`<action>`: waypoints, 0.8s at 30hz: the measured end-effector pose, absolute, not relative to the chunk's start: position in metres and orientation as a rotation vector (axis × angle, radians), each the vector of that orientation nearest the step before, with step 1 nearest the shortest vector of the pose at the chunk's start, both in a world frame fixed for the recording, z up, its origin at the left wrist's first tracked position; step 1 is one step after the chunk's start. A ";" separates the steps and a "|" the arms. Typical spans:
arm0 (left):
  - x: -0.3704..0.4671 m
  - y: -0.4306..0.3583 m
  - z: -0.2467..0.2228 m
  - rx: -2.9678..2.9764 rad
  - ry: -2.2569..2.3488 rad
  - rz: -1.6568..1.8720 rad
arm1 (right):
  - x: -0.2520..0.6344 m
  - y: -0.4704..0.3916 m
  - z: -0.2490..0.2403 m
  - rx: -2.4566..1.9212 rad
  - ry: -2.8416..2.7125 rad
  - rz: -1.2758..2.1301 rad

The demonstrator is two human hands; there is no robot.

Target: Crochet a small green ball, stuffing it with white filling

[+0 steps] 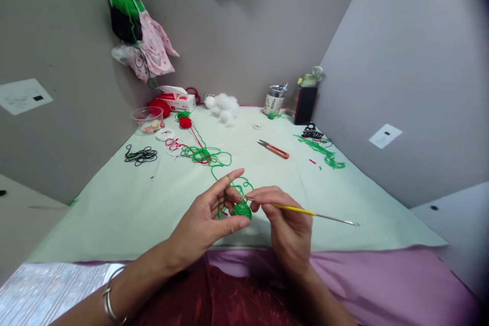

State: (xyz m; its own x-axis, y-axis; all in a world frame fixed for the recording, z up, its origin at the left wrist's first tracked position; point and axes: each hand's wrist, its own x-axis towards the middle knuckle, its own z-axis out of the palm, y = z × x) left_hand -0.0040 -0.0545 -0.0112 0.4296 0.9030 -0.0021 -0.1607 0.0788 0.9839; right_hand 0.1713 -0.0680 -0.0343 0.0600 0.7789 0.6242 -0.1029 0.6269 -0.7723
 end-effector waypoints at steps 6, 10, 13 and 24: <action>-0.008 -0.055 -0.004 1.322 0.779 0.917 | 0.179 -0.066 -0.037 -0.562 -1.297 0.950; -0.008 -0.054 -0.004 1.372 0.796 0.936 | 0.183 -0.067 -0.036 -0.565 -1.327 0.968; -0.009 -0.053 -0.006 1.406 0.808 0.939 | 0.186 -0.070 -0.034 -0.590 -1.386 0.910; -0.013 -0.053 0.002 1.499 0.874 0.926 | 0.187 -0.069 -0.033 -0.583 -1.383 0.943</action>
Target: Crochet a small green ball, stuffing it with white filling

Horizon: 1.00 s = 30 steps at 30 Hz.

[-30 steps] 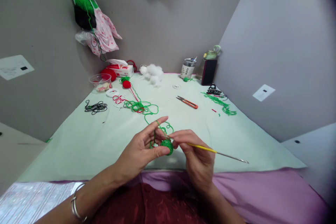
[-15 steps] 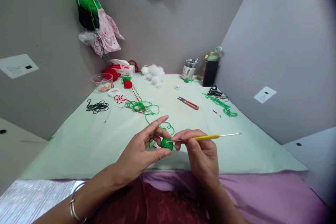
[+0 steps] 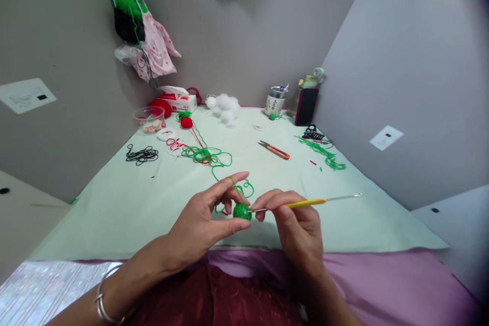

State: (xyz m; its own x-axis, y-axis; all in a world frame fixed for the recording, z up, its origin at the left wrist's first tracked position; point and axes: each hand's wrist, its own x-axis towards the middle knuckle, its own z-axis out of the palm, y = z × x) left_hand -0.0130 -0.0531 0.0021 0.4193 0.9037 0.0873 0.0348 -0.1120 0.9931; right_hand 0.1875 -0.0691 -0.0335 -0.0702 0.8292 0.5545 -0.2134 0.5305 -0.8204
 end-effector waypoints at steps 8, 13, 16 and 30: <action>-0.011 -0.054 0.005 1.474 0.921 0.908 | 0.188 -0.067 -0.034 -0.525 -1.332 1.013; -0.011 -0.053 0.005 1.453 0.924 0.910 | 0.187 -0.068 -0.035 -0.553 -1.315 0.998; -0.011 -0.053 0.005 1.438 0.923 0.905 | 0.187 -0.068 -0.035 -0.551 -1.327 1.006; -0.010 -0.055 0.005 1.435 0.924 0.900 | 0.192 -0.072 -0.030 -0.567 -1.437 0.994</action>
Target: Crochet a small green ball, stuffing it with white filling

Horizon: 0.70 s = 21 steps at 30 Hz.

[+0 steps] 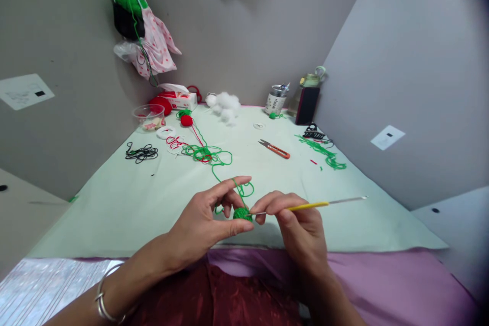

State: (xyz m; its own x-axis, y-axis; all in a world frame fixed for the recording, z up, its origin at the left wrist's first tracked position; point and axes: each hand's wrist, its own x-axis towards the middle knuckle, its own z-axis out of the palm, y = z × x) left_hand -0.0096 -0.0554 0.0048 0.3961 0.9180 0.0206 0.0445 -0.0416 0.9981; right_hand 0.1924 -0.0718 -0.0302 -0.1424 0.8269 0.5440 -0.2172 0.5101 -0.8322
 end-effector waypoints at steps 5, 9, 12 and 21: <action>-0.006 -0.057 -0.001 1.489 0.989 0.983 | 0.193 -0.081 -0.023 -0.651 -1.729 0.651; -0.003 -0.058 -0.003 1.541 1.023 1.082 | 0.189 -0.085 -0.029 -0.672 -1.879 0.341; -0.002 -0.062 -0.006 1.574 1.004 1.148 | 0.188 -0.084 -0.039 -0.691 -1.911 0.155; -0.003 -0.066 -0.009 1.562 0.986 1.195 | 0.185 -0.080 -0.036 -0.619 -1.463 0.614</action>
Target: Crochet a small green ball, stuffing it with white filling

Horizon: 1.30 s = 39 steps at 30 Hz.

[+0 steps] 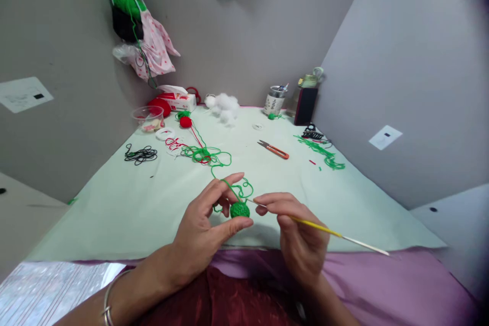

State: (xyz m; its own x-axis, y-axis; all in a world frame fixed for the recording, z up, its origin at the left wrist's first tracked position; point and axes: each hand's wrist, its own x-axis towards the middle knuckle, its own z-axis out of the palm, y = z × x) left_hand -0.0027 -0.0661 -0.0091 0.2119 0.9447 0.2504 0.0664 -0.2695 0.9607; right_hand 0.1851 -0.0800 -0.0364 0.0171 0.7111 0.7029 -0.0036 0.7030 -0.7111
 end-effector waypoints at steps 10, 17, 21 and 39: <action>0.000 -0.067 -0.008 1.460 0.973 1.202 | 0.182 -0.070 -0.037 -0.565 -1.316 0.814; -0.003 -0.066 -0.002 1.464 0.941 1.157 | 0.183 -0.071 -0.037 -0.582 -1.278 0.829; -0.002 -0.066 -0.002 1.436 0.921 1.149 | 0.183 -0.071 -0.036 -0.583 -1.279 0.831; -0.001 -0.066 -0.008 1.324 0.883 1.030 | 0.178 -0.073 -0.037 -0.572 -1.348 0.869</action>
